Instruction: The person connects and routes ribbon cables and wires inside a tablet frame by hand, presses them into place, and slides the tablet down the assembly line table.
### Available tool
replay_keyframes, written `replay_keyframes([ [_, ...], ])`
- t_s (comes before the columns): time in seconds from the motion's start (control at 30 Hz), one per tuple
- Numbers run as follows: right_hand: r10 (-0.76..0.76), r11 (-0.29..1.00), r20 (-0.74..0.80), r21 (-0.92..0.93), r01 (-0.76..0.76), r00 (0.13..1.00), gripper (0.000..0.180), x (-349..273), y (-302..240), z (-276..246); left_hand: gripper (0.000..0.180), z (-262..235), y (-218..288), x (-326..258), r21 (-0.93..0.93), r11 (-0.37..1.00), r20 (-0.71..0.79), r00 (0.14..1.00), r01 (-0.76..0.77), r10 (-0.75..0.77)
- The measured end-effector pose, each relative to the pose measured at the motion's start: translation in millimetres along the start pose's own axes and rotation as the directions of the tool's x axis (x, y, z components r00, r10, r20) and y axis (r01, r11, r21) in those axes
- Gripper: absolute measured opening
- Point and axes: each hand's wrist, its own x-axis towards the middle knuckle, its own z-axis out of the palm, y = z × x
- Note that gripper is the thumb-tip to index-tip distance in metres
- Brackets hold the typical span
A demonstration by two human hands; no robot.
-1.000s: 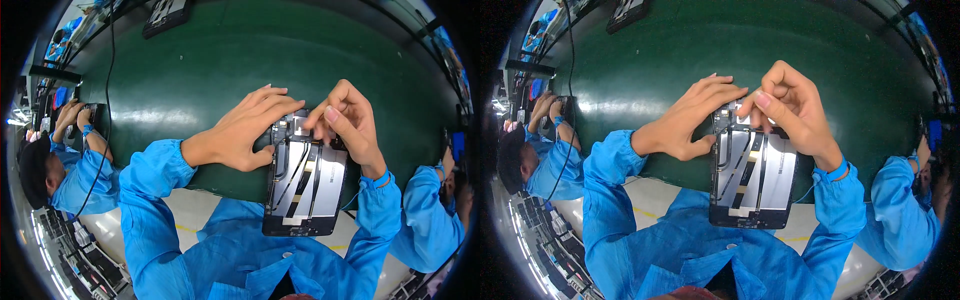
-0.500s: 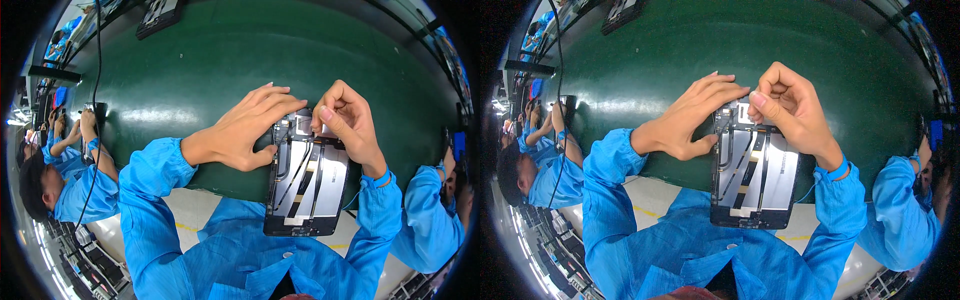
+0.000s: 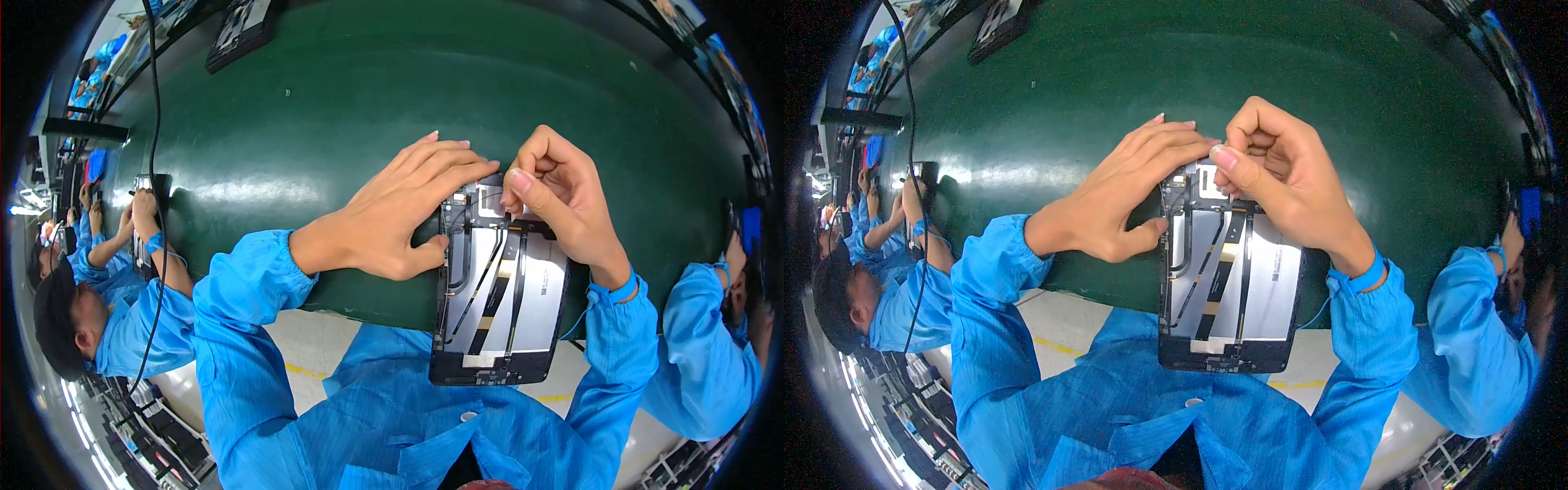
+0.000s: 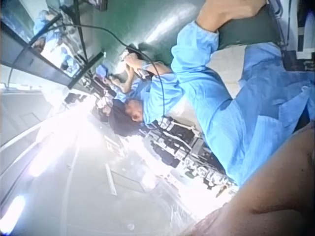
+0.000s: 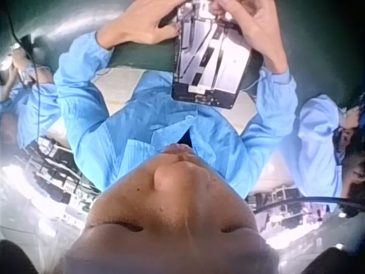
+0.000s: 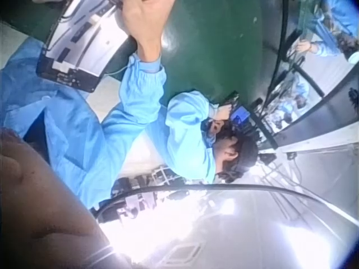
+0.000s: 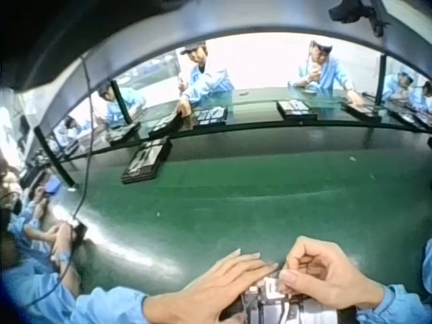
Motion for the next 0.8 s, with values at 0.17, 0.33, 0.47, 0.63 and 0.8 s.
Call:
replay_keyframes([
  [0.17, -0.009, 1.000, 0.009, -0.005, 0.009, 1.000, 0.022, -3, -3, 0, 0.089, 2, 2, 2, -0.013, 1.000, -0.004, 1.000, -0.002, 0.002],
  [0.33, -0.018, 0.994, -0.006, -0.105, 0.018, 1.000, 0.021, -7, 0, 4, 0.092, 5, 0, 3, -0.012, 1.000, 0.020, 1.000, 0.008, -0.008],
  [0.47, -0.101, 0.932, -0.007, -0.349, 0.092, 0.995, 0.020, -9, 2, 8, 0.084, 8, 2, 2, -0.003, 1.000, 0.007, 1.000, 0.010, -0.010],
  [0.63, -0.160, 0.902, -0.035, -0.411, 0.131, 0.987, 0.020, -11, 2, 13, 0.074, 12, 3, 1, 0.032, 0.999, -0.037, 0.999, 0.011, -0.009],
  [0.8, -0.070, 0.894, 0.055, -0.439, 0.087, 0.996, 0.020, -15, -1, 12, 0.068, 16, 2, 2, 0.039, 0.999, -0.072, 0.997, 0.022, -0.019],
])
